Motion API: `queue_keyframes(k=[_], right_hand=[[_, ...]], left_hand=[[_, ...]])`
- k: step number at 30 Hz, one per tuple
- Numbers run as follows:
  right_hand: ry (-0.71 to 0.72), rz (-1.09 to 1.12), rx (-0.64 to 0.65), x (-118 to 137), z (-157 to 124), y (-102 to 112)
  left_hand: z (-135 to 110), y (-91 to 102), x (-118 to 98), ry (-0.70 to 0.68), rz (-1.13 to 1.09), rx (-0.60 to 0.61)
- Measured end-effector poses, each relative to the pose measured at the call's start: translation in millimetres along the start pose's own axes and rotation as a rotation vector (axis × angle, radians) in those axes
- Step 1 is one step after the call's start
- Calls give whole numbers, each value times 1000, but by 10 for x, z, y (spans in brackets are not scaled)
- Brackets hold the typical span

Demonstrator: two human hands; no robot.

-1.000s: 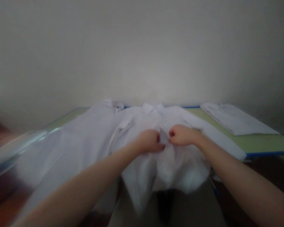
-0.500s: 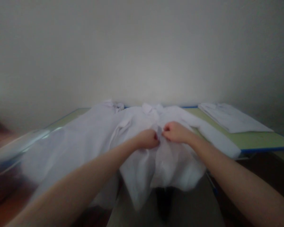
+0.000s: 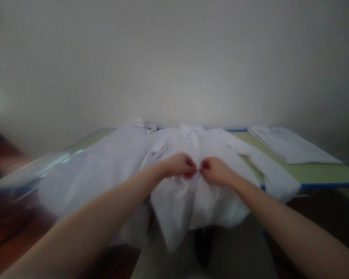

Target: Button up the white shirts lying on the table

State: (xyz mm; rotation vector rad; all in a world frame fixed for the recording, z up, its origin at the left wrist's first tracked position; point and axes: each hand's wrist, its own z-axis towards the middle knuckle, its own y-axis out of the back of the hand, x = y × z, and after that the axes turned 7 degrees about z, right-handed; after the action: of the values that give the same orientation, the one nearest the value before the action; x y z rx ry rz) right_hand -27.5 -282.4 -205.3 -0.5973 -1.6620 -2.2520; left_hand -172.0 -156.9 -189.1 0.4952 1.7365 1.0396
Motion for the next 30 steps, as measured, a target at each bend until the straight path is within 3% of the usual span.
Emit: queue_keyframes(k=[9,13,23,30], right_hand=[[-92,144,-198,4,-107,68],[-17,126,-172,76,-127,-47],[-16,-139,-220,77,-172,-175],[-26,43,-197,49,-183,-180]], left_hand=[[89,-150,-14,23,-58,-4],[82,-157,-27,39,-45,-8],[50,-179,47,7,-83,-6],[34,-190,-39,53,-159,-4]])
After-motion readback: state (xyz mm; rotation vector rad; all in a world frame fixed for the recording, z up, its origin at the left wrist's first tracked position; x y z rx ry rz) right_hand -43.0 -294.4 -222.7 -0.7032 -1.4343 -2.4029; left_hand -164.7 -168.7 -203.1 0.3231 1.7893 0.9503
